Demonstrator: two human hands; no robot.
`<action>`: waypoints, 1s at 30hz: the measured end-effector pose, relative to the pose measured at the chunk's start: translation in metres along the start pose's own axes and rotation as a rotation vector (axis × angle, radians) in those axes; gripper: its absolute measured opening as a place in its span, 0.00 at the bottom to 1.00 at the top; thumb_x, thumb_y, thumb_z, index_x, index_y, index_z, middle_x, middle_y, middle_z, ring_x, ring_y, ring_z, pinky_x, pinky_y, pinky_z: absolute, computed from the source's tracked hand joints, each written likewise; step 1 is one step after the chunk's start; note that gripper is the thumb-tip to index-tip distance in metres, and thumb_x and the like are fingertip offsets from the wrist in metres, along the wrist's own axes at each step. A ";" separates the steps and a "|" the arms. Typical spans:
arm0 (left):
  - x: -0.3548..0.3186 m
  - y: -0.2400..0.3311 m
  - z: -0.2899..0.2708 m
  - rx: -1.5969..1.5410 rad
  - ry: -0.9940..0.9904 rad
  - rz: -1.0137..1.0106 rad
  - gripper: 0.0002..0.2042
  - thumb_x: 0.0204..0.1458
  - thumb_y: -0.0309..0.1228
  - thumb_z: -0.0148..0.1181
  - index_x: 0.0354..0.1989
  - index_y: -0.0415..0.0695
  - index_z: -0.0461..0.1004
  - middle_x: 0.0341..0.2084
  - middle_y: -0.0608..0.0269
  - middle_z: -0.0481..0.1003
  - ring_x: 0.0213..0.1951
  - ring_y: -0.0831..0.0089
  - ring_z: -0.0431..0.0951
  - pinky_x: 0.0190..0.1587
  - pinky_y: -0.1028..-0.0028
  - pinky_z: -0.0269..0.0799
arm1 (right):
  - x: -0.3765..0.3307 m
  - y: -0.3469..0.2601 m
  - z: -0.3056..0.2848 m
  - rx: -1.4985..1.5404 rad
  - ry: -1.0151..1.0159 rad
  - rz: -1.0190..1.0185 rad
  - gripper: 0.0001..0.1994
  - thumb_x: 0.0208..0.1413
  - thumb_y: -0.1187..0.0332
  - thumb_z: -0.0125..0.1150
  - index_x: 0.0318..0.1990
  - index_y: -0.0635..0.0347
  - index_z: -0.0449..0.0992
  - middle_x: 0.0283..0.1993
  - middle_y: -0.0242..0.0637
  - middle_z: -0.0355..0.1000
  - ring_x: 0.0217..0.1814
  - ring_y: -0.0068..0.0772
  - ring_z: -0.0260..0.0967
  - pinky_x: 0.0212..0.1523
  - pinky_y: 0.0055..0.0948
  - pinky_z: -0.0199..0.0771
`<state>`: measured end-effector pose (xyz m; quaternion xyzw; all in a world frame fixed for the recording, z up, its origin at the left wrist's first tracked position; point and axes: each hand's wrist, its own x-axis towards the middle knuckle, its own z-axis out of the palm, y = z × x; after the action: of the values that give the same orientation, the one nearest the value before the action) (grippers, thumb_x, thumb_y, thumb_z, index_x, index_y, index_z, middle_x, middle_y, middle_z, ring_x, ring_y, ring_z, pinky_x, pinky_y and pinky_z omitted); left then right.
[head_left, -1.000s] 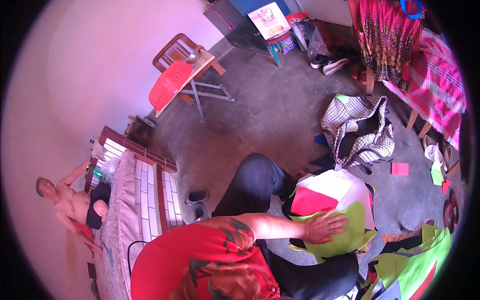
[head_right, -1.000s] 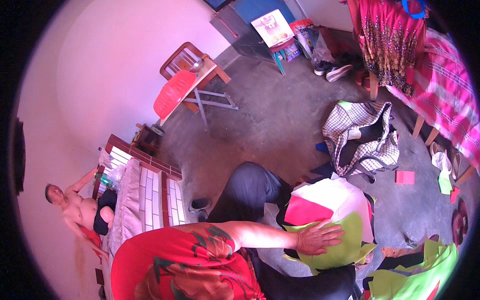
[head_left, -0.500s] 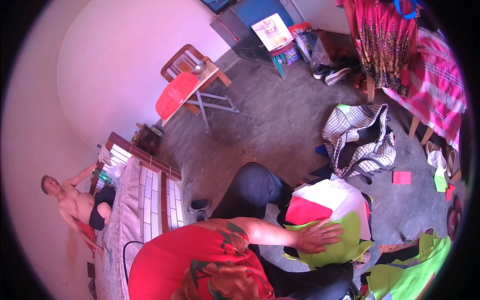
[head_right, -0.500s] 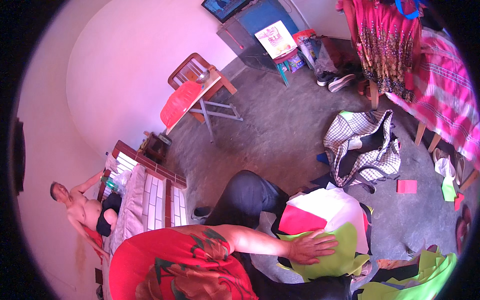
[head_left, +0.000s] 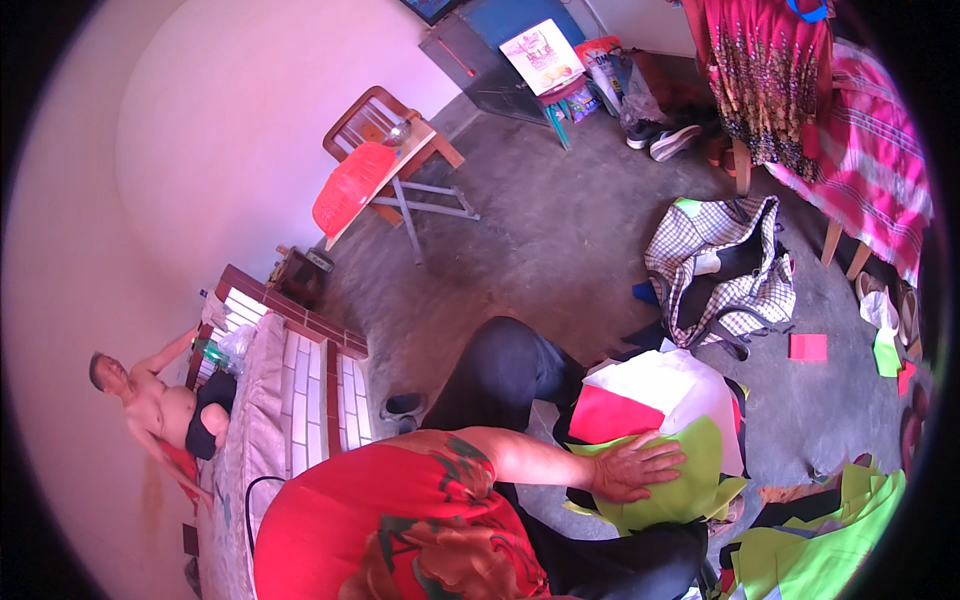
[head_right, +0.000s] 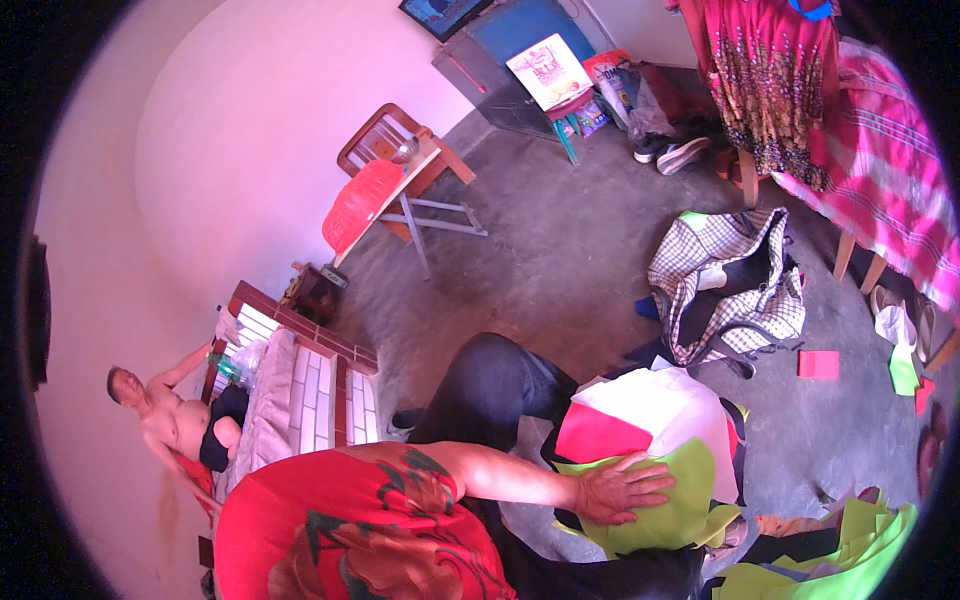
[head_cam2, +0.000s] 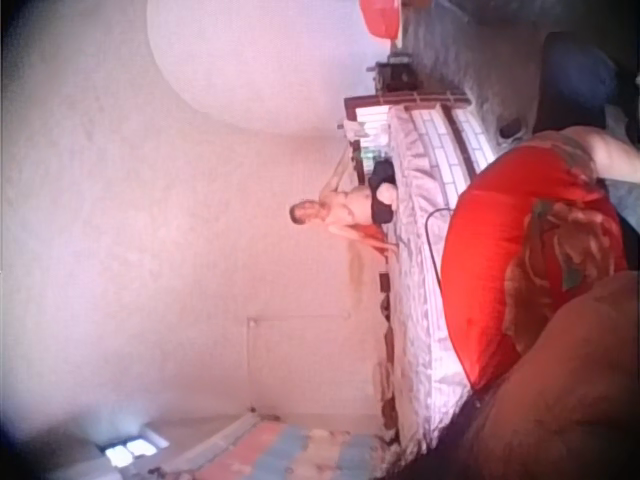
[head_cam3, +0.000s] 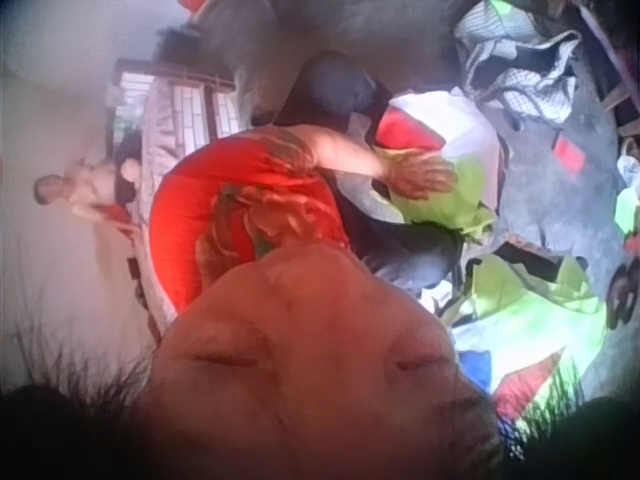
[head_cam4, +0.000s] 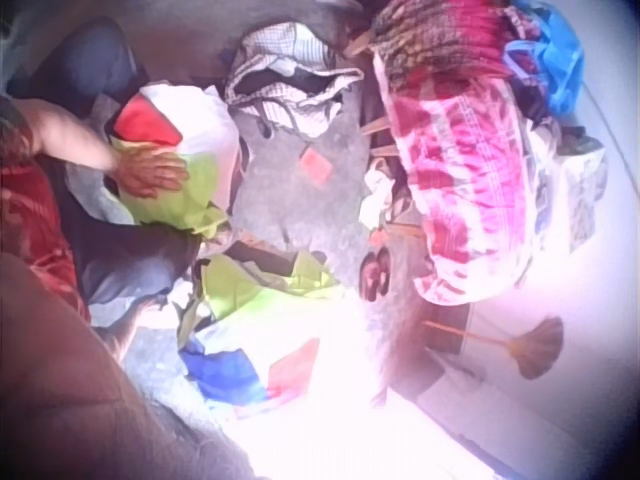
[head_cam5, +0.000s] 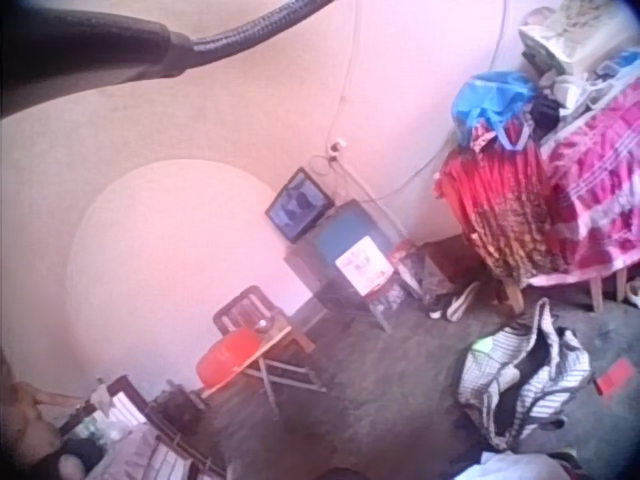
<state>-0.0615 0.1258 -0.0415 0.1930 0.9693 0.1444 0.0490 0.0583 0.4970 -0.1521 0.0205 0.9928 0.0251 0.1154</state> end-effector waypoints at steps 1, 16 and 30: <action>0.000 0.001 -0.003 -0.004 -0.023 -0.014 0.30 0.54 0.46 0.46 0.64 0.45 0.55 0.69 0.56 0.45 0.70 0.59 0.41 0.67 0.47 0.29 | 0.000 -0.001 0.001 -0.004 0.004 -0.001 0.20 0.59 0.61 0.48 0.52 0.68 0.69 0.50 0.56 0.66 0.53 0.57 0.60 0.53 0.53 0.61; 0.000 0.000 -0.001 0.058 -0.033 -0.005 0.32 0.53 0.46 0.47 0.65 0.45 0.54 0.68 0.55 0.45 0.70 0.58 0.41 0.67 0.47 0.30 | -0.030 0.021 0.035 -0.042 0.089 -0.012 0.22 0.60 0.59 0.47 0.51 0.70 0.69 0.53 0.62 0.64 0.58 0.66 0.58 0.57 0.60 0.57; -0.002 0.001 0.001 0.070 0.007 0.001 0.31 0.53 0.45 0.46 0.65 0.45 0.53 0.68 0.55 0.45 0.70 0.58 0.41 0.68 0.48 0.28 | -0.038 0.029 0.048 -0.026 0.140 -0.016 0.19 0.56 0.57 0.50 0.42 0.68 0.72 0.45 0.58 0.67 0.49 0.63 0.62 0.50 0.58 0.61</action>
<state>-0.0590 0.1258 -0.0423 0.1946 0.9738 0.1108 0.0388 0.1070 0.5260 -0.1887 0.0091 0.9982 0.0387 0.0460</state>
